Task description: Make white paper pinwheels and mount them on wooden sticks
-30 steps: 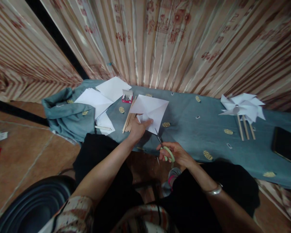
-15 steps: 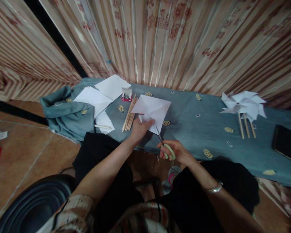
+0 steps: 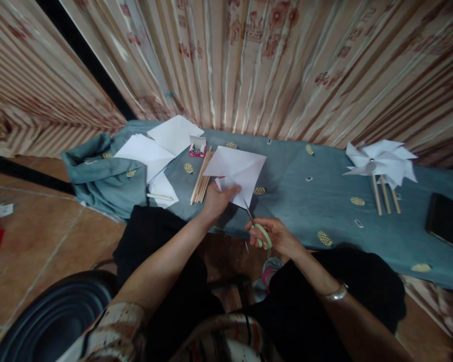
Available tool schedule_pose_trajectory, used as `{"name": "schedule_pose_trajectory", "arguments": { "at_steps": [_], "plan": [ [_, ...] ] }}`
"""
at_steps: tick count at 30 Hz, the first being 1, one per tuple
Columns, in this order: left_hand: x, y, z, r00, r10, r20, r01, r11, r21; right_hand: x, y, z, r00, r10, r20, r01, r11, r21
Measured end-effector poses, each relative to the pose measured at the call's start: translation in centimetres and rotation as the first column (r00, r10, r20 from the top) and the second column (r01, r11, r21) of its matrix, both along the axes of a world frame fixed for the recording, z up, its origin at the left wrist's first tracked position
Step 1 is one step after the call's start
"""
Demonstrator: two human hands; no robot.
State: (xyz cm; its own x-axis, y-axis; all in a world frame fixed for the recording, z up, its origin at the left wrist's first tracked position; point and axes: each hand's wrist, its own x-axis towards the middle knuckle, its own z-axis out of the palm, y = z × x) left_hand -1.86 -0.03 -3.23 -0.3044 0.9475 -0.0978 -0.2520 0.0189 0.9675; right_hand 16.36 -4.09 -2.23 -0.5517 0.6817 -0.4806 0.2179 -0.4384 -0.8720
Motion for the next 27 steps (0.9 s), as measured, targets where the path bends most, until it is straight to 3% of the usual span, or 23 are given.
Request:
{"name": "schedule_pose_trajectory", "arguments": {
  "at_steps": [18, 27],
  "plan": [
    [-0.25, 0.07, -0.12, 1.000, 0.021, 0.018, -0.022, 0.999, 0.024, -0.21, 0.10, -0.04, 0.995, -0.096, 0.027, 0.097, 0.994, -0.057],
    [0.11, -0.29, -0.38, 0.999, -0.028, 0.018, 0.028, 1.000, -0.012, 0.14, 0.12, -0.19, 0.998, -0.064, 0.012, 0.064, 0.998, 0.012]
  ]
}}
